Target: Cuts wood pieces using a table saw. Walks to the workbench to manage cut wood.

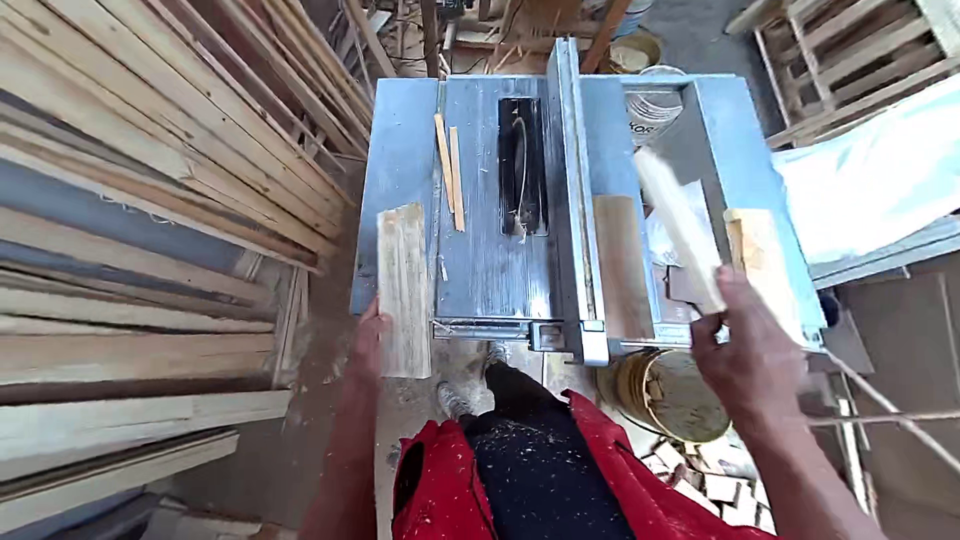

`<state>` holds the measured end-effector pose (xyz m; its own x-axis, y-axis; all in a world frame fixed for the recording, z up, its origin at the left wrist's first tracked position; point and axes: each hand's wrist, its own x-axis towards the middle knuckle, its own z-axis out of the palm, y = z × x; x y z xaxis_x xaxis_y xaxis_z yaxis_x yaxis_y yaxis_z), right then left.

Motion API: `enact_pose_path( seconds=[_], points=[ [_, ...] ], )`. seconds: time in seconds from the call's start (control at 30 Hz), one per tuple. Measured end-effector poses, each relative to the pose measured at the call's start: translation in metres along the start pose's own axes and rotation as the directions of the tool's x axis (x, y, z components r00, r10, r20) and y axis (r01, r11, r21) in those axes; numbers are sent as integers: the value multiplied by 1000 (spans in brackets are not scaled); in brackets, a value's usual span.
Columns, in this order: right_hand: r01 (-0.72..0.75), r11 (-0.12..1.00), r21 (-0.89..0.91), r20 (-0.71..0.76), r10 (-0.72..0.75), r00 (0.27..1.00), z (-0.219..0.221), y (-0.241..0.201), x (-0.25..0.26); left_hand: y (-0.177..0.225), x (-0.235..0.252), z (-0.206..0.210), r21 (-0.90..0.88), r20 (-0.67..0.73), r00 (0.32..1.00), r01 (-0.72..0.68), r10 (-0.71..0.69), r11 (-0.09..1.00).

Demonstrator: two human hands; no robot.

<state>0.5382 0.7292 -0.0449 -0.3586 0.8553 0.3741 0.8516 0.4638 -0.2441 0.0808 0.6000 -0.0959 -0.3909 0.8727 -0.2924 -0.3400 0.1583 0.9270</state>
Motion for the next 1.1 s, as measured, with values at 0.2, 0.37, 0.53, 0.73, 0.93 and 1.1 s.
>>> enact_pose_path(
  seconds=[0.2, 0.37, 0.53, 0.73, 0.93, 1.1],
  points=[
    [143, 984, 107, 239, -165, 957, 31, -22, -47, -36, -17, 24, -264, 183, 980, 131, -83, 956],
    [94, 987, 131, 154, -113, 982, 13, -56, -35, -52, -18, 50, 148, 161, 986, 19, -43, 989],
    [259, 963, 67, 341, -266, 902, 38, -115, -16, -72, -13, 118, 361, 191, 980, -119, 52, 925],
    [447, 884, -135, 565, -302, 768, 87, -115, 8, -95, -4, 149, 492, 159, 982, -173, 107, 853],
    [461, 886, 49, 631, -386, 673, 82, -108, -13, -137, -16, 117, 498, 142, 984, -163, 106, 851],
    [427, 903, -47, 580, -324, 747, 81, -94, -21, -102, -14, 141, 660, 325, 942, -290, 85, 693]
  ],
)
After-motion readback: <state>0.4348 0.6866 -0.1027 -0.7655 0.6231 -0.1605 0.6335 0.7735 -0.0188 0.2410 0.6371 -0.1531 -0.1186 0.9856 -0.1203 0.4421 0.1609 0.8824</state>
